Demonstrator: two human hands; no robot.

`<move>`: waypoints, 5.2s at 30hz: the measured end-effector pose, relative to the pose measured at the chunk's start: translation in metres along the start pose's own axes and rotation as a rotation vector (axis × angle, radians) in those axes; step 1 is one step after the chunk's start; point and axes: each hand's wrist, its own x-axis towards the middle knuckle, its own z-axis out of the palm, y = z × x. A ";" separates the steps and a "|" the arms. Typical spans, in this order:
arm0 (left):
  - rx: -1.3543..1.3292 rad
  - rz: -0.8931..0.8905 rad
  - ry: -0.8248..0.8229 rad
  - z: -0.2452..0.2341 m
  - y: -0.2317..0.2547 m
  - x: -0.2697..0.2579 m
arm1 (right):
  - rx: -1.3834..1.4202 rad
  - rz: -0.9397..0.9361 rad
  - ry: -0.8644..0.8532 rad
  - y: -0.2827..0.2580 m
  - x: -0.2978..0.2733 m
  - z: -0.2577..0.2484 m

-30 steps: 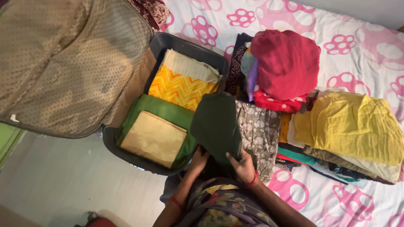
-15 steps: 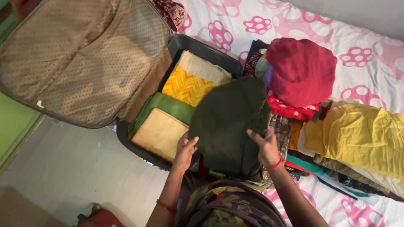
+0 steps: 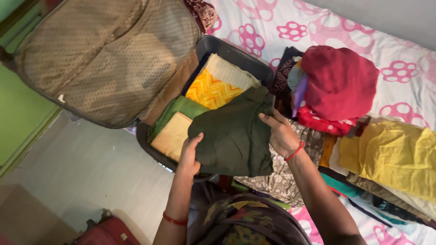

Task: The person packs a suitcase by placing several folded clothes, including a blue cloth, a yellow patterned garment, and a green garment, into the suitcase.

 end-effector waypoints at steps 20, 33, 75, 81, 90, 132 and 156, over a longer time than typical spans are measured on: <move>-0.054 0.288 0.013 -0.042 0.083 -0.012 | -0.575 -0.069 -0.238 0.050 0.085 0.044; 0.096 0.456 0.322 -0.118 0.108 0.008 | -0.365 -0.206 -0.329 0.159 0.202 0.118; 1.865 -0.212 -0.018 -0.202 -0.182 0.049 | -2.319 0.238 -0.942 0.331 0.130 -0.029; 1.964 -0.286 -0.057 -0.221 -0.192 0.057 | -1.952 -0.131 -0.631 0.306 0.097 -0.059; 1.771 0.326 -0.013 -0.123 -0.168 0.062 | -1.584 -0.580 0.317 0.202 0.020 -0.196; 1.260 0.324 -0.481 0.114 -0.224 0.038 | -1.320 -0.535 0.874 0.197 -0.062 -0.234; 0.066 0.072 -0.425 0.092 -0.053 0.004 | 0.623 0.290 -0.226 0.148 -0.018 -0.114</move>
